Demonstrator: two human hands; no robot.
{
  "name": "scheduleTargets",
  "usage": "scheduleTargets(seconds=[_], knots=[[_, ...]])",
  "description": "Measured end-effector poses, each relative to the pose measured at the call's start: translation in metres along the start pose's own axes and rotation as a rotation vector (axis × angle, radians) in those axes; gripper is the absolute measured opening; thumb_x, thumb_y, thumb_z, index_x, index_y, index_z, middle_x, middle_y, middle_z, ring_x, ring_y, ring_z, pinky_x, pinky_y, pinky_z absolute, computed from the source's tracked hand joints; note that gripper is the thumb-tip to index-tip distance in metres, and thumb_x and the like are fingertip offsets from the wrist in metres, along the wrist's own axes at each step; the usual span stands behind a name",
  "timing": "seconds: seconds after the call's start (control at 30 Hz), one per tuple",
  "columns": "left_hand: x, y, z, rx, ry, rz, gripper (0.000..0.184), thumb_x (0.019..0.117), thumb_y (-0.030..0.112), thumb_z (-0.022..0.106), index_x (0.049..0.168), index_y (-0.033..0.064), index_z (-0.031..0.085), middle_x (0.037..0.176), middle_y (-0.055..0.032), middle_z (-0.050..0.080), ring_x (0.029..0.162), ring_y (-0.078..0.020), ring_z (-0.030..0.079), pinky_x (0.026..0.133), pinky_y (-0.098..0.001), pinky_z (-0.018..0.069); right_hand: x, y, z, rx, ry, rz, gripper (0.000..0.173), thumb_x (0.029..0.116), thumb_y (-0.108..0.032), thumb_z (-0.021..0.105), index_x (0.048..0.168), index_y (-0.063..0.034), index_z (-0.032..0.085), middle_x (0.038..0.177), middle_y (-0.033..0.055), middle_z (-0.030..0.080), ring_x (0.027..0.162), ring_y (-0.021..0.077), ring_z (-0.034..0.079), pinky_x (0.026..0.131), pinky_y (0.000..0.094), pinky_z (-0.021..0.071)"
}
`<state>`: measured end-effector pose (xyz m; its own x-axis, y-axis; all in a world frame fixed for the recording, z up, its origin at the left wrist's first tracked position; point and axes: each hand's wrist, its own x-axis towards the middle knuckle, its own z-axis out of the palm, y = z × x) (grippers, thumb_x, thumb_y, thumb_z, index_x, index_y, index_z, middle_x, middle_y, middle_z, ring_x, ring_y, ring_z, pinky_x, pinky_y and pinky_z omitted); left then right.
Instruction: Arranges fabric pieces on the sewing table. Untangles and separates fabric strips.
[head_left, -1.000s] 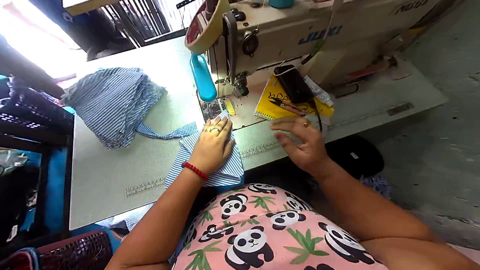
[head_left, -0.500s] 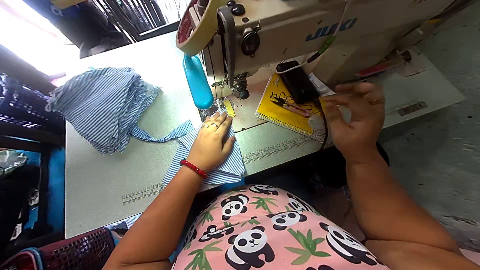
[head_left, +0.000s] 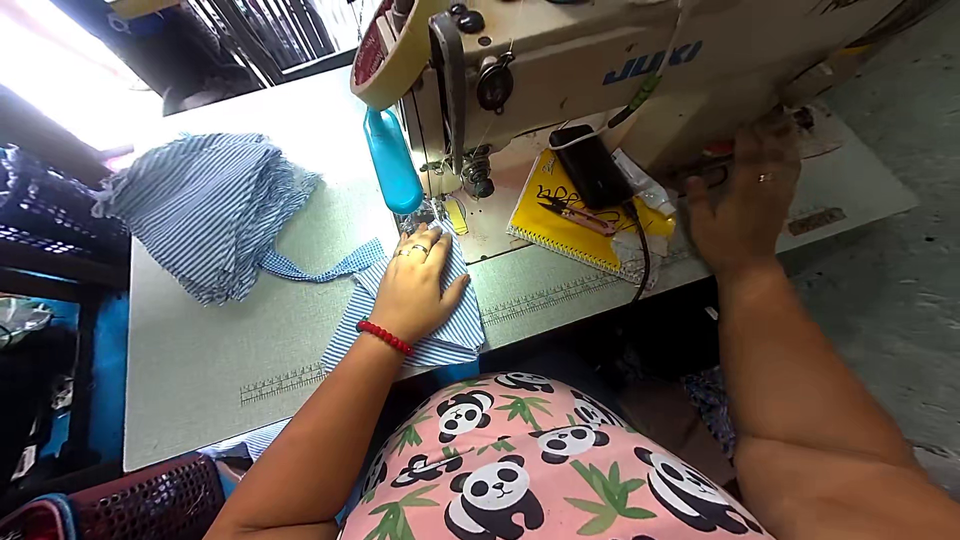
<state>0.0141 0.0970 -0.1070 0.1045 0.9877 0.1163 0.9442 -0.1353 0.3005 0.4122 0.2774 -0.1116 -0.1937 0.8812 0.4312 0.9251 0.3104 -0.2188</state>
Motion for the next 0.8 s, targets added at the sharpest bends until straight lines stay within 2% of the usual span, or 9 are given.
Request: scheduleTargets(seconds=[0.1, 0.27, 0.33, 0.4, 0.47, 0.57, 0.6, 0.73, 0.8], knots=[[-0.0004, -0.0011, 0.0007, -0.006, 0.000, 0.013, 0.065, 0.1004, 0.048, 0.045, 0.144, 0.0006, 0.055, 0.157, -0.0197, 0.046, 0.150, -0.0335, 0.039, 0.125, -0.0528, 0.0235, -0.0012, -0.0023, 0.0039, -0.006, 0.022, -0.005, 0.072, 0.1047, -0.053, 0.039, 0.160, -0.0075, 0.031, 0.166, 0.0210, 0.030, 0.155, 0.0440, 0.021, 0.124, 0.0612, 0.0173], [0.0001, -0.0010, 0.0014, 0.022, -0.007, 0.009, 0.067, 0.1008, 0.050, 0.042, 0.146, 0.0022, 0.055, 0.156, -0.0176, 0.048, 0.150, -0.0335, 0.038, 0.125, -0.0586, 0.0190, -0.0044, -0.0047, 0.0020, -0.002, 0.053, -0.012, 0.071, 0.1045, -0.054, 0.040, 0.158, -0.0079, 0.036, 0.164, 0.0211, 0.033, 0.154, 0.0433, 0.024, 0.124, 0.0623, 0.0176], [-0.0007, 0.0007, 0.0003, 0.051, -0.006, -0.009, 0.067, 0.1007, 0.052, 0.041, 0.145, 0.0050, 0.056, 0.156, -0.0145, 0.049, 0.150, -0.0318, 0.038, 0.124, -0.0643, 0.0139, -0.0049, -0.0053, 0.0000, 0.002, 0.046, -0.024, 0.070, 0.1052, -0.054, 0.040, 0.156, -0.0054, 0.038, 0.163, 0.0225, 0.035, 0.153, 0.0448, 0.025, 0.123, 0.0651, 0.0164], [-0.0012, 0.0022, -0.0016, 0.078, -0.016, -0.032, 0.067, 0.1011, 0.055, 0.039, 0.147, 0.0086, 0.055, 0.158, -0.0102, 0.048, 0.152, -0.0287, 0.036, 0.122, -0.0697, 0.0062, -0.0053, -0.0047, 0.0005, -0.005, 0.048, -0.017, 0.069, 0.1054, -0.054, 0.038, 0.156, -0.0075, 0.039, 0.163, 0.0198, 0.037, 0.154, 0.0423, 0.026, 0.123, 0.0650, 0.0150], [-0.0010, 0.0023, -0.0024, 0.093, -0.008, -0.039, 0.067, 0.1012, 0.055, 0.038, 0.148, 0.0100, 0.055, 0.158, -0.0083, 0.048, 0.152, -0.0279, 0.036, 0.120, -0.0729, 0.0029, -0.0064, -0.0043, 0.0009, -0.019, 0.061, -0.007, 0.063, 0.1068, -0.052, 0.037, 0.154, -0.0094, 0.044, 0.159, 0.0179, 0.043, 0.152, 0.0402, 0.031, 0.122, 0.0655, 0.0147], [-0.0012, 0.0027, -0.0032, 0.107, -0.001, -0.045, 0.066, 0.1006, 0.054, 0.039, 0.149, 0.0122, 0.054, 0.158, -0.0061, 0.048, 0.152, -0.0268, 0.036, 0.119, -0.0745, 0.0007, -0.0087, -0.0062, 0.0006, -0.053, 0.060, -0.009, 0.054, 0.1094, -0.045, 0.036, 0.138, -0.0068, 0.062, 0.141, 0.0189, 0.062, 0.137, 0.0382, 0.053, 0.120, 0.0691, 0.0142], [-0.0014, 0.0030, -0.0034, 0.107, 0.002, -0.044, 0.066, 0.1005, 0.054, 0.039, 0.149, 0.0124, 0.055, 0.158, -0.0061, 0.048, 0.152, -0.0269, 0.037, 0.119, -0.0747, 0.0004, -0.0084, -0.0070, -0.0004, -0.058, 0.026, -0.001, 0.055, 0.1099, -0.045, 0.035, 0.135, -0.0062, 0.064, 0.138, 0.0187, 0.064, 0.135, 0.0379, 0.055, 0.120, 0.0698, 0.0133], [-0.0032, 0.0047, -0.0037, 0.123, -0.002, -0.045, 0.067, 0.1004, 0.056, 0.037, 0.149, 0.0134, 0.055, 0.157, -0.0064, 0.050, 0.151, -0.0278, 0.038, 0.117, -0.0765, 0.0002, -0.0070, -0.0068, -0.0009, -0.049, -0.020, 0.017, 0.058, 0.1096, -0.047, 0.033, 0.133, -0.0057, 0.066, 0.137, 0.0184, 0.065, 0.133, 0.0375, 0.057, 0.121, 0.0684, 0.0126], [-0.0038, 0.0042, -0.0027, 0.132, -0.004, -0.049, 0.067, 0.1005, 0.057, 0.036, 0.149, 0.0145, 0.055, 0.157, -0.0055, 0.049, 0.151, -0.0277, 0.038, 0.116, -0.0776, 0.0000, -0.0082, -0.0055, 0.0006, -0.041, 0.023, 0.007, 0.057, 0.1085, -0.048, 0.036, 0.137, -0.0062, 0.063, 0.140, 0.0192, 0.063, 0.135, 0.0388, 0.055, 0.121, 0.0677, 0.0151]])
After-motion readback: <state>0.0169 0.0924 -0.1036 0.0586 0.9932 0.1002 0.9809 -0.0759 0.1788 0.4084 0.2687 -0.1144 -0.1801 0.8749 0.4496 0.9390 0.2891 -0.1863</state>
